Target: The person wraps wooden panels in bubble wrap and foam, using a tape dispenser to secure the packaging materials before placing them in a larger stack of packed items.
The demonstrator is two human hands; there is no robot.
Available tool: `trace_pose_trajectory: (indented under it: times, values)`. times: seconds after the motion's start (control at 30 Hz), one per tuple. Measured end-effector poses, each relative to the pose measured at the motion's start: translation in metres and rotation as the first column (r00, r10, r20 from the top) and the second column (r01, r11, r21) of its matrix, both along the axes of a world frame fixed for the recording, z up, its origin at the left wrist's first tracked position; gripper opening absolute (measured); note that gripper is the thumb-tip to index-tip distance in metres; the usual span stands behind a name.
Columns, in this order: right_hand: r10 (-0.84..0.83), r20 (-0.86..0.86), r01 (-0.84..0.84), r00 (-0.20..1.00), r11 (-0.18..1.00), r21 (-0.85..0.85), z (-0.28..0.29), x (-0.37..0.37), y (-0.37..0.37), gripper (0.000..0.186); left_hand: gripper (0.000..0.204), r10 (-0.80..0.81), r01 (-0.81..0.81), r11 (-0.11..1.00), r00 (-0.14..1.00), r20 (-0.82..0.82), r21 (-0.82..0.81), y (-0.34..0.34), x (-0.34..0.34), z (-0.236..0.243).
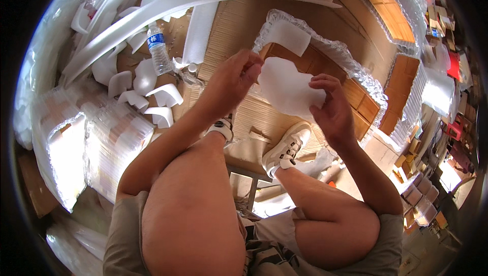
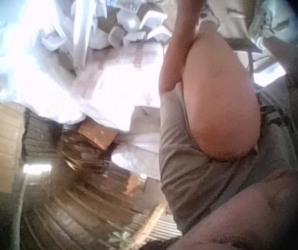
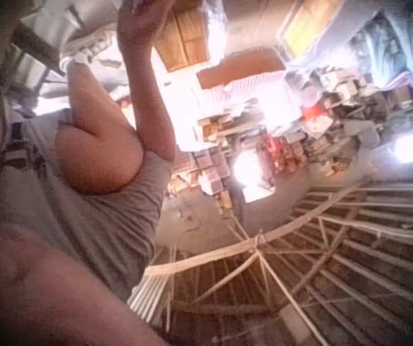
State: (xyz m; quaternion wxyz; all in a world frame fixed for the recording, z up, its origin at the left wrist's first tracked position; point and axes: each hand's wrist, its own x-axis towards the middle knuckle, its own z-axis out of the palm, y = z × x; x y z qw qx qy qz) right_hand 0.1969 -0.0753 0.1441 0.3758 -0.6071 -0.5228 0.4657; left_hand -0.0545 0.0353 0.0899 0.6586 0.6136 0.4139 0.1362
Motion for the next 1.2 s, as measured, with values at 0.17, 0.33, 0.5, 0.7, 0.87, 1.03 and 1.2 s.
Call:
trace_pose_trajectory:
  times: [0.17,0.33,0.5,0.7,0.87,1.03,1.2]
  values:
    - [0.393,0.502,-0.565,0.77,0.786,0.252,0.036,-0.003,-0.001,0.052,0.075,-0.176,0.185,0.959,0.983,0.059,-0.214,0.007,0.001,0.029]
    - [0.276,0.67,-0.612,0.69,0.716,0.336,0.046,-0.009,0.004,0.043,0.06,-0.062,0.263,0.879,0.89,0.451,-0.398,-0.002,0.004,0.01]
    - [0.004,0.372,-0.138,0.928,0.932,0.335,0.023,-0.014,0.002,0.072,0.036,0.322,0.309,0.719,0.646,0.692,-0.623,-0.02,0.014,-0.021]
    - [0.141,0.483,-0.269,0.864,0.941,0.206,0.015,-0.019,0.001,0.102,0.033,0.228,0.414,0.617,0.72,0.655,-0.67,-0.038,0.029,-0.018]
    - [0.244,0.597,-0.318,0.765,0.948,0.02,0.02,-0.007,0.016,0.089,0.05,-0.088,0.08,0.996,0.978,-0.187,-0.049,-0.022,0.013,-0.022]
    - [0.325,0.759,-0.47,0.564,0.882,-0.029,0.007,-0.029,0.039,0.058,0.052,0.181,0.029,0.837,0.927,-0.327,0.546,-0.028,0.006,-0.058]
    - [0.334,0.82,-0.612,0.465,0.79,0.025,-0.018,-0.055,0.066,0.042,0.049,0.21,-0.206,0.977,0.974,-0.087,0.059,-0.032,-0.006,-0.082]
